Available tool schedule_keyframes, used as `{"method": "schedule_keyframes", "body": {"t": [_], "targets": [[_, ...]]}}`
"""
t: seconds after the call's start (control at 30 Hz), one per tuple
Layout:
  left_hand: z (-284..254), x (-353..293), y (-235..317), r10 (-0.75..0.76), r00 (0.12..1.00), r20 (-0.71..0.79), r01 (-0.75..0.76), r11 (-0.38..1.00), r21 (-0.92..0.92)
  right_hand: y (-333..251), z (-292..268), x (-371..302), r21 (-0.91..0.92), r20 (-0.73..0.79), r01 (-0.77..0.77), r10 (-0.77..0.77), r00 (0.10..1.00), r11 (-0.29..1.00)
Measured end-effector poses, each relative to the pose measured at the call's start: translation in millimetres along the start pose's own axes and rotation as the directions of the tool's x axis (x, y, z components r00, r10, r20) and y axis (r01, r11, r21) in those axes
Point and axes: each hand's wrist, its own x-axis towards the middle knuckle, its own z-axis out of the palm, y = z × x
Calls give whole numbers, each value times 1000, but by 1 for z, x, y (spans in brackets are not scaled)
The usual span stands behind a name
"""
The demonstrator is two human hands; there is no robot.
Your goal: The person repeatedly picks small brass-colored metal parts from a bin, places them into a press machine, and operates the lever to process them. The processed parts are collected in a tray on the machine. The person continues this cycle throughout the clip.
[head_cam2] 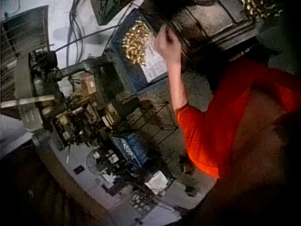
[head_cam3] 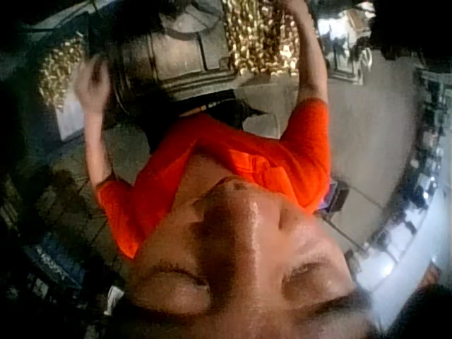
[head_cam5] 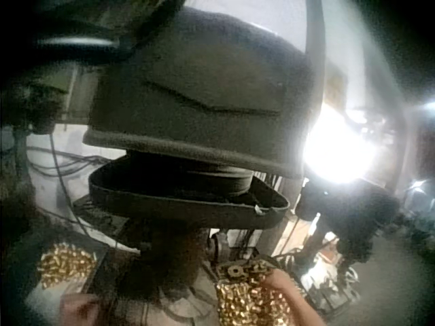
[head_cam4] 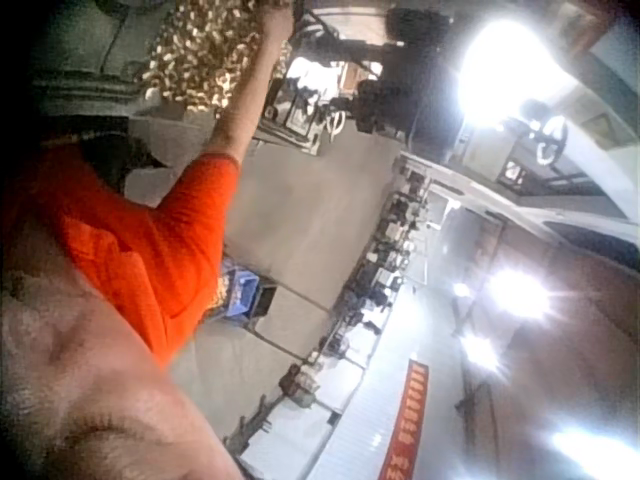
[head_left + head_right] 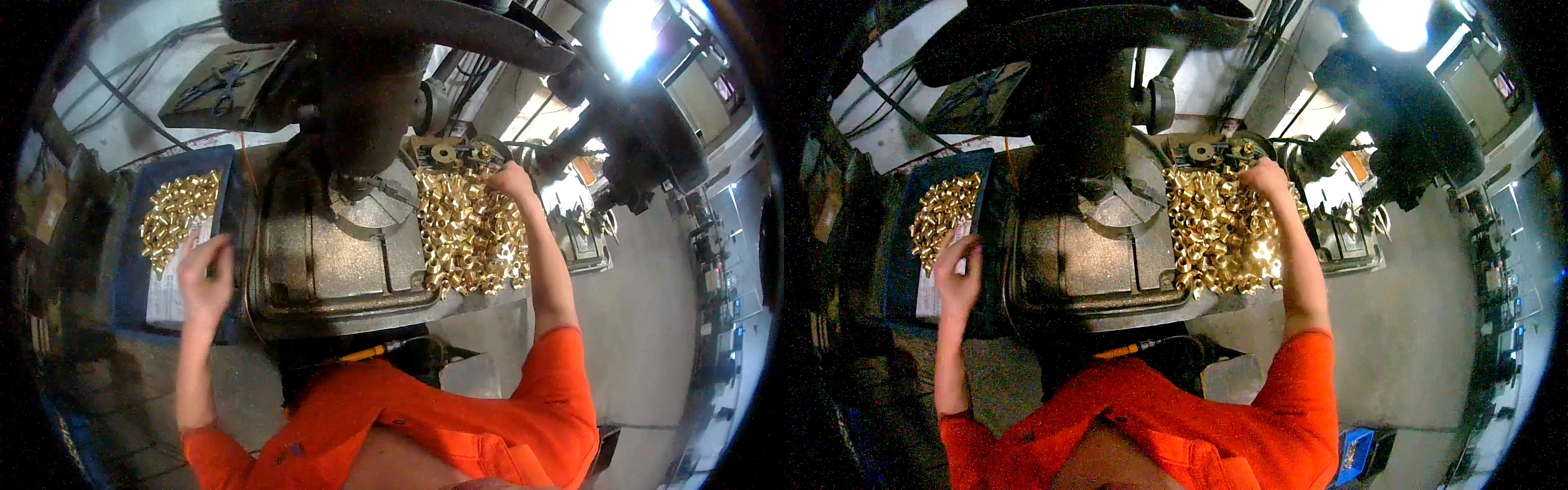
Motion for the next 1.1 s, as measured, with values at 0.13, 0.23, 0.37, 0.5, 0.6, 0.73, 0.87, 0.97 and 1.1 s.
{"method": "schedule_keyframes", "body": {"t": [0.13, 0.23, 0.37, 0.5, 0.6, 0.73, 0.87, 0.97, 1.1], "targets": [[-33, -32, -68, -357, 926, 121, 359, 933, 6, 25, 14, -4, 212, 40, 18, -27, 999, 977], [-57, -49, -98, -433, 866, 250, 413, 901, 130, 7, 3, -8, 218, 73, 29, -46, 996, 975], [-68, -48, -141, -377, 903, 208, 315, 908, 275, 15, -29, -54, 570, -97, 224, -205, 974, 791], [-79, -40, -185, -619, 713, 329, 542, 784, 302, -6, -51, -126, 418, -223, 523, -474, 852, 743], [-67, -39, -226, -646, 686, 335, 479, 747, 461, -10, -39, -168, 638, -218, 437, -395, 892, 634], [-49, -24, -242, -662, 697, 276, 415, 686, 597, -17, -23, -196, 656, -159, 374, -365, 918, 656], [-16, -21, -266, -690, 693, 210, 379, 596, 708, -20, -19, -205, 626, -97, 315, -329, 939, 713], [-6, -6, -270, -743, 645, 180, 461, 566, 683, -20, -22, -213, 610, -66, 266, -287, 956, 747], [-14, -12, -292, -789, 606, 98, 675, 576, 461, -29, -21, -220, 626, -78, 304, -329, 941, 719]]}}
